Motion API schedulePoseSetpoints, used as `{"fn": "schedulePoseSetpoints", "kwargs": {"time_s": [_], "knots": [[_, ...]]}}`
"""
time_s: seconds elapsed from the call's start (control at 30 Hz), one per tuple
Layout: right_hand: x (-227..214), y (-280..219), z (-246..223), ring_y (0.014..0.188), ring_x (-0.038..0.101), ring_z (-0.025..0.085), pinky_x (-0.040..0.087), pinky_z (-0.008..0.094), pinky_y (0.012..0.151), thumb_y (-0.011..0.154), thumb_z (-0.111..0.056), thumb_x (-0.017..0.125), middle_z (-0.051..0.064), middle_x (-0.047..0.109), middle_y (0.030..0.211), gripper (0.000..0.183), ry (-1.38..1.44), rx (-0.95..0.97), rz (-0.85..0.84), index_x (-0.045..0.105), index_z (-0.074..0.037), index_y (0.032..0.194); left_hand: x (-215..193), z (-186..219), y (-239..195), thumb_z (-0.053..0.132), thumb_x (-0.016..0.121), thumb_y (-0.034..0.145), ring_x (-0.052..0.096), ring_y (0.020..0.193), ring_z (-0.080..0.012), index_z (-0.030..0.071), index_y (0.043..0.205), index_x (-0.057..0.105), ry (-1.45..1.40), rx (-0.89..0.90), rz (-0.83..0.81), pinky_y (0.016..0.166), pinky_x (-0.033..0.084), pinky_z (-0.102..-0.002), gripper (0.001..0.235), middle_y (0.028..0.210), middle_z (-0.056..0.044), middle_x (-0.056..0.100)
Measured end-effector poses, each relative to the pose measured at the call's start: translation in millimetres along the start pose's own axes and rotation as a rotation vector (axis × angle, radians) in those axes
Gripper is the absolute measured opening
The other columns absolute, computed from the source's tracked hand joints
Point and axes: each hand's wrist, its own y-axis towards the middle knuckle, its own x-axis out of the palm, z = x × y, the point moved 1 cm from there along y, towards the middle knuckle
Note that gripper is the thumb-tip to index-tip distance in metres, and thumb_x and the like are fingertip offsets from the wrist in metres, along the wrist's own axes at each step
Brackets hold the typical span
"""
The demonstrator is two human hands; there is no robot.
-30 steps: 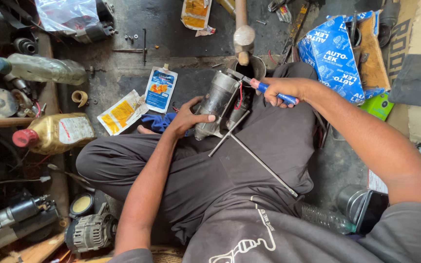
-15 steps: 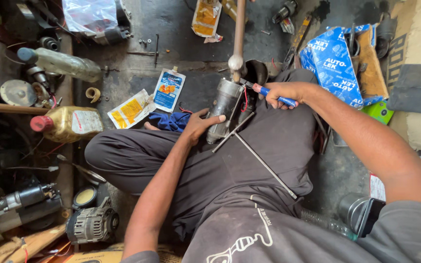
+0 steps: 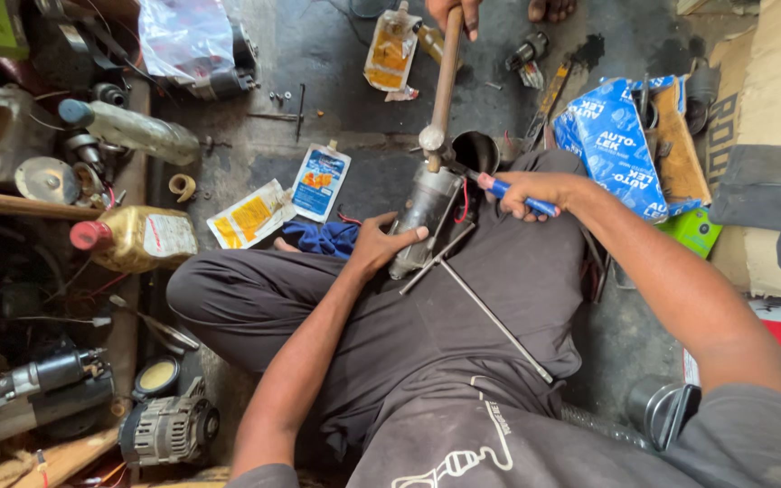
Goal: The person sits on the floor and uses pliers and a hammer to adjust and tap a cylindrical motor component. They rotate the motor, apply force with the pliers, and strike it with the hammer to loosen or seat parts.
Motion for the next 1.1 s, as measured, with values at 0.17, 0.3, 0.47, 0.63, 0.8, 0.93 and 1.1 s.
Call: {"fn": "schedulePoseSetpoints", "kwargs": {"time_s": [0.17, 0.3, 0.47, 0.63, 0.8, 0.93, 1.1], "knots": [[3, 3, -7, 0.035, 0.042, 0.012, 0.034, 0.029, 0.031, 0.059, -0.005, 0.060, 0.003, 0.046, 0.058, 0.057, -0.064, 0.042, 0.023, 0.048, -0.012, 0.115, -4, -1, -4, 0.046, 0.087, 0.070, 0.074, 0.099, -0.0231, -0.010, 0.124, 0.067, 0.029, 0.014, 0.003, 0.089, 0.056, -0.033, 0.080, 0.110, -0.020, 0.076], [4, 3, -6, 0.036, 0.043, 0.012, 0.035, 0.029, 0.031, 0.059, -0.004, 0.060, 0.003, 0.048, 0.059, 0.056, -0.032, 0.012, -0.008, 0.047, -0.010, 0.113, -4, -4, -1, 0.047, 0.086, 0.071, 0.074, 0.099, -0.0231, -0.010, 0.124, 0.068, 0.041, 0.028, -0.008, 0.089, 0.056, -0.033, 0.080, 0.110, -0.021, 0.076], [1, 5, -3, 0.036, 0.041, 0.011, 0.034, 0.029, 0.031, 0.059, -0.005, 0.060, 0.003, 0.047, 0.059, 0.055, -0.043, 0.018, -0.003, 0.047, -0.011, 0.113, -4, -11, 3, 0.049, 0.086, 0.070, 0.073, 0.099, -0.0234, -0.010, 0.125, 0.066, 0.050, 0.024, -0.008, 0.089, 0.056, -0.033, 0.083, 0.110, -0.021, 0.075], [1, 6, 2, 0.039, 0.040, 0.008, 0.033, 0.027, 0.032, 0.059, -0.006, 0.061, 0.000, 0.045, 0.062, 0.056, -0.021, 0.007, -0.012, 0.046, -0.012, 0.113, -3, -16, 4, 0.050, 0.090, 0.069, 0.070, 0.109, -0.0274, -0.016, 0.130, 0.057, 0.099, 0.054, 0.033, 0.095, 0.054, -0.035, 0.096, 0.120, -0.027, 0.068], [2, 5, 1, 0.037, 0.042, 0.010, 0.034, 0.027, 0.031, 0.056, -0.005, 0.060, 0.002, 0.049, 0.063, 0.059, -0.013, 0.017, -0.013, 0.046, -0.011, 0.113, -3, -16, 6, 0.054, 0.086, 0.066, 0.071, 0.112, -0.0316, -0.016, 0.130, 0.059, 0.098, 0.001, 0.009, 0.098, 0.053, -0.036, 0.098, 0.122, -0.029, 0.070], [3, 3, -2, 0.037, 0.042, 0.010, 0.035, 0.027, 0.032, 0.056, -0.005, 0.060, 0.002, 0.049, 0.064, 0.060, -0.018, 0.021, -0.008, 0.046, -0.011, 0.113, -3, -17, 6, 0.055, 0.086, 0.065, 0.070, 0.114, -0.0319, -0.016, 0.132, 0.058, 0.107, 0.014, 0.006, 0.100, 0.052, -0.036, 0.102, 0.124, -0.030, 0.069], [6, 0, -4, 0.040, 0.042, 0.009, 0.035, 0.026, 0.033, 0.055, -0.003, 0.060, 0.001, 0.047, 0.067, 0.060, -0.012, 0.023, -0.024, 0.045, -0.011, 0.113, -3, -21, 9, 0.056, 0.087, 0.067, 0.067, 0.117, -0.0336, -0.019, 0.134, 0.053, 0.128, 0.016, 0.008, 0.102, 0.051, -0.037, 0.106, 0.128, -0.033, 0.064]]}}
